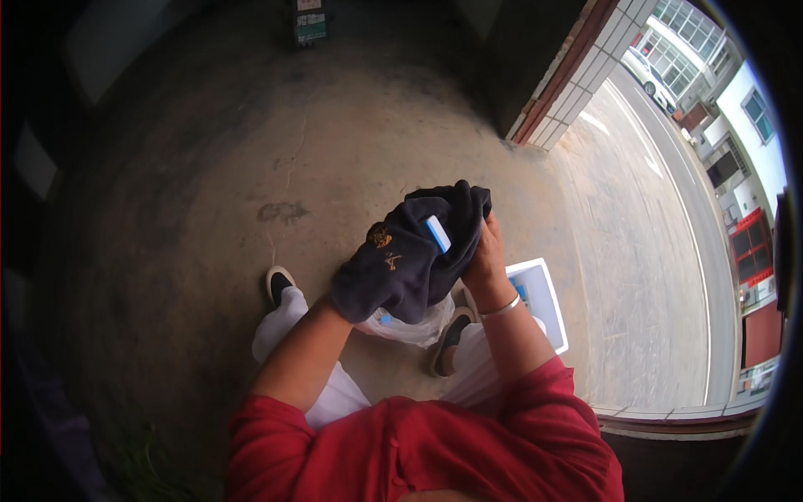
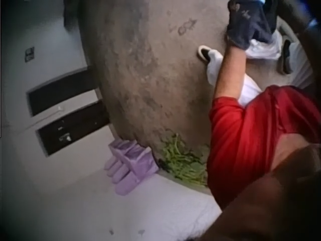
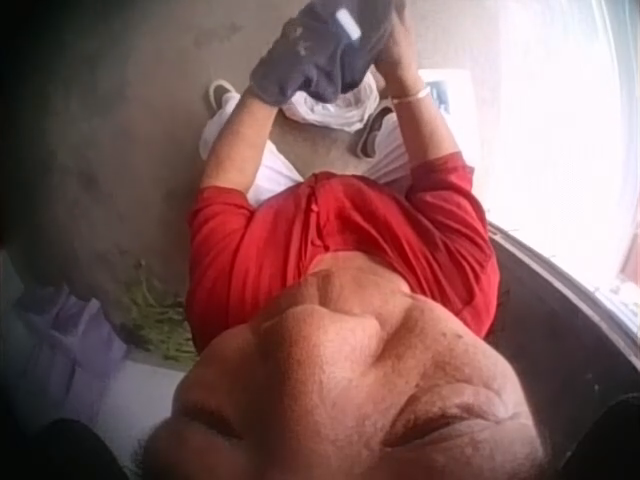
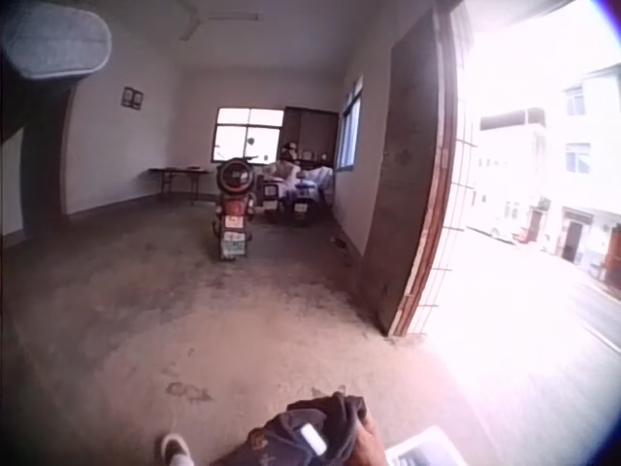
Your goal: Organizing and inspecting mahjong tiles by moving them from a plastic bag to a container.
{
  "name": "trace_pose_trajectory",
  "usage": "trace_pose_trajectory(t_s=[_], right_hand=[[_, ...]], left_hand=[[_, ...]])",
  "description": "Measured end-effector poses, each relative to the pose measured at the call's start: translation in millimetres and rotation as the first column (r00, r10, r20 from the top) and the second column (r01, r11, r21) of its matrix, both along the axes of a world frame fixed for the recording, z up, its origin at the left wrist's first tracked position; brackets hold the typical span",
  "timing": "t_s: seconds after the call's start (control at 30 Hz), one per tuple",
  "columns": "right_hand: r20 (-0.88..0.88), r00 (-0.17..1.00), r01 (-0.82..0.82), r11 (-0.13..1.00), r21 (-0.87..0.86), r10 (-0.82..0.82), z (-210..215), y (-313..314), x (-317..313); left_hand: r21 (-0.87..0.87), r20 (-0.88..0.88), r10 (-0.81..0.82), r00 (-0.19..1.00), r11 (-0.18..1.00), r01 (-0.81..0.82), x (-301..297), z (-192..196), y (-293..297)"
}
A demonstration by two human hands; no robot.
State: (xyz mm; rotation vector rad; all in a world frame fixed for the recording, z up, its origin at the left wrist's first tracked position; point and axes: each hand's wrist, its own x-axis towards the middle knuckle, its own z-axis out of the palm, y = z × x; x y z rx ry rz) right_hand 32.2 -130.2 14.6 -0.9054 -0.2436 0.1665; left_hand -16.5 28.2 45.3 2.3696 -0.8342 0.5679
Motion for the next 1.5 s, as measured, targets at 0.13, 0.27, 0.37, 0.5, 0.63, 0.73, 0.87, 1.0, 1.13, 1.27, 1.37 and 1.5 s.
trace_pose_trajectory(t_s=[0.13, 0.27, 0.37, 0.5, 0.63, 0.73, 0.87, 1.0, 1.13, 1.27, 1.37, 1.5], right_hand=[[0.065, 0.994, -0.094, 0.995, 0.044, 0.091, 13, -2, -3], [0.323, 0.945, 0.058, 0.952, -0.301, 0.045, 4, -1, -8], [0.608, 0.776, 0.266, 0.786, -0.558, 0.170, 14, 7, -20], [0.521, 0.839, 0.183, 0.818, -0.545, 0.159, 8, 7, -17], [0.484, 0.872, 0.174, 0.881, -0.440, 0.070, -5, 0, -5], [0.061, 0.988, -0.123, 0.970, -0.210, 0.138, -3, -8, 0], [0.081, 0.973, -0.204, 0.968, -0.144, 0.217, 1, -4, -4], [0.216, 0.958, -0.105, 0.930, -0.351, 0.190, 11, 1, -18], [0.176, 0.970, -0.105, 0.943, -0.315, 0.166, 2, -1, -10], [0.137, 0.984, -0.078, 0.964, -0.255, 0.116, -1, -3, -4], [0.071, 0.987, -0.133, 0.980, -0.151, 0.145, -1, -6, -3], [0.192, 0.962, -0.133, 0.948, -0.289, 0.194, 7, -2, -11]], left_hand=[[-0.160, 0.060, 0.074, 0.995, 0.985, -0.063, 4, 15, 6], [-0.291, 0.115, 0.262, 0.958, 0.931, -0.219, 15, -24, 6], [0.060, 0.290, 0.208, 0.934, 0.970, -0.235, 15, -18, 1], [-0.138, 0.175, 0.170, 0.970, 0.979, -0.146, 12, -30, 3], [-0.345, 0.046, 0.072, 0.996, 0.937, -0.052, 13, -47, 2], [-0.297, -0.012, -0.025, 1.000, 0.955, 0.021, 8, -33, -2], [-0.166, -0.059, 0.001, 0.998, 0.986, -0.010, 19, -43, 6], [-0.240, 0.031, 0.097, 0.995, 0.967, -0.086, 19, -26, -2], [-0.418, -0.226, 0.029, 0.974, 0.900, -0.124, 21, -44, -4], [-0.162, -0.038, -0.129, 0.991, 0.979, 0.121, 19, -23, -4], [-0.128, -0.020, -0.149, 0.989, 0.981, 0.145, 12, -7, -6], [-0.465, -0.189, -0.092, 0.978, 0.885, -0.007, 8, -23, -5]])
